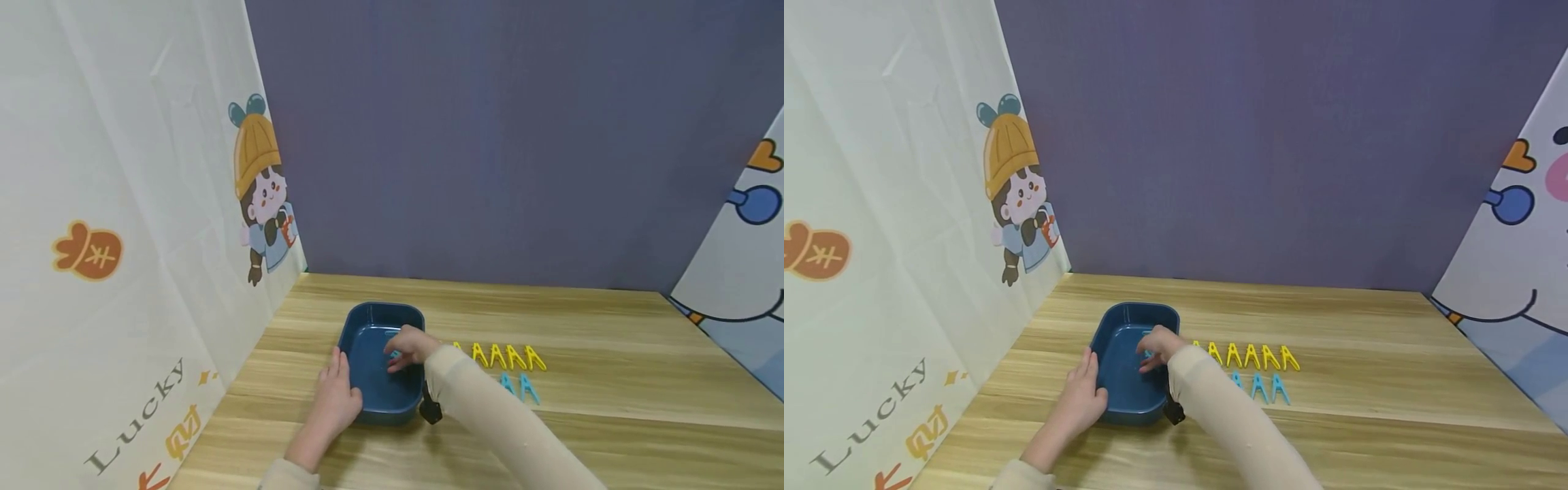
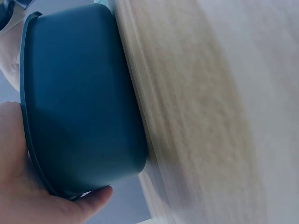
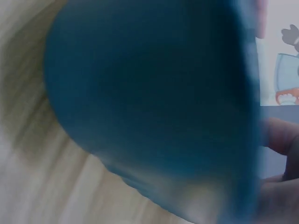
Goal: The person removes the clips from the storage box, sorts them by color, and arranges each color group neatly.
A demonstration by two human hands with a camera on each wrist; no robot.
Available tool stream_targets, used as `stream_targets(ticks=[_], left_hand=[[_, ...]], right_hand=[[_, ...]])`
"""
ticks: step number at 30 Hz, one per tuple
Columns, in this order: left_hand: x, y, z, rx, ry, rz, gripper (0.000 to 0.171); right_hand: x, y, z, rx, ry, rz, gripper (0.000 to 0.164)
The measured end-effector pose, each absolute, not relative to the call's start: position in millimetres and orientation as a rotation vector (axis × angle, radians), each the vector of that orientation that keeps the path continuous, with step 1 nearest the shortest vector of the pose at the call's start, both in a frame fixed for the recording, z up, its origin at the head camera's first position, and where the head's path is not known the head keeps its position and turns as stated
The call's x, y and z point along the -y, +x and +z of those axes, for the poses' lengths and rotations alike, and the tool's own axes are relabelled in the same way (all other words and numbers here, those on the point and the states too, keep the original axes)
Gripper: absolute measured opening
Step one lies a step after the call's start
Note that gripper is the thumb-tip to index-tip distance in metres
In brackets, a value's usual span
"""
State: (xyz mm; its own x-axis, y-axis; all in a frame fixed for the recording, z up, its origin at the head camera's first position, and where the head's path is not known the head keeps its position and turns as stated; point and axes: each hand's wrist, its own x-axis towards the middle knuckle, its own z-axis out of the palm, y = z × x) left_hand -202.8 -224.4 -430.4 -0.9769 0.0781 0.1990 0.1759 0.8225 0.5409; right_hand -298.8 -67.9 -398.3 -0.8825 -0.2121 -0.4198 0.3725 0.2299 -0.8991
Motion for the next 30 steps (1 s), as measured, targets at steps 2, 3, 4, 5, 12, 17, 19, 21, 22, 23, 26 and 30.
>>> stream_targets(ticks=[2, 3, 4, 5, 12, 17, 19, 21, 22, 23, 26, 30], left_hand=[[224, -203, -430, 2.846, -0.195, -0.866, 0.064], [224, -203, -431, 2.846, -0.198, -0.862, 0.064], [224, -203, -431, 2.843, -0.203, -0.859, 0.064], [224, -203, -431, 2.842, -0.204, -0.860, 0.064], [225, -203, -430, 2.819, -0.213, -0.854, 0.064], [225, -202, -429, 2.819, -0.218, -0.863, 0.064], [225, -202, -428, 2.820, -0.218, -0.871, 0.064], [225, -202, -428, 2.824, -0.211, -0.874, 0.064], [225, -202, -428, 2.821, -0.214, -0.874, 0.064], [225, -202, -428, 2.819, -0.219, -0.872, 0.064], [225, -201, -428, 2.822, -0.219, -0.864, 0.064], [225, -202, -428, 2.825, -0.213, -0.856, 0.064]], right_hand=[[69, -297, -399, -2.050, 0.144, -1.656, 0.063], [69, -297, -400, -2.053, 0.143, -1.648, 0.058], [69, -297, -401, -2.054, 0.142, -1.647, 0.053], [69, -296, -401, -2.053, 0.137, -1.651, 0.048], [72, -297, -406, -2.050, 0.117, -1.646, 0.053], [76, -296, -408, -2.192, 0.051, -1.497, 0.020], [78, -295, -409, -2.258, 0.029, -1.429, 0.010], [79, -293, -409, -2.305, 0.011, -1.368, 0.014], [80, -293, -410, -2.314, 0.010, -1.339, 0.017], [81, -292, -410, -2.312, 0.018, -1.323, 0.023], [82, -291, -414, -2.294, 0.035, -1.313, 0.038], [83, -291, -419, -2.308, 0.024, -1.315, 0.030]])
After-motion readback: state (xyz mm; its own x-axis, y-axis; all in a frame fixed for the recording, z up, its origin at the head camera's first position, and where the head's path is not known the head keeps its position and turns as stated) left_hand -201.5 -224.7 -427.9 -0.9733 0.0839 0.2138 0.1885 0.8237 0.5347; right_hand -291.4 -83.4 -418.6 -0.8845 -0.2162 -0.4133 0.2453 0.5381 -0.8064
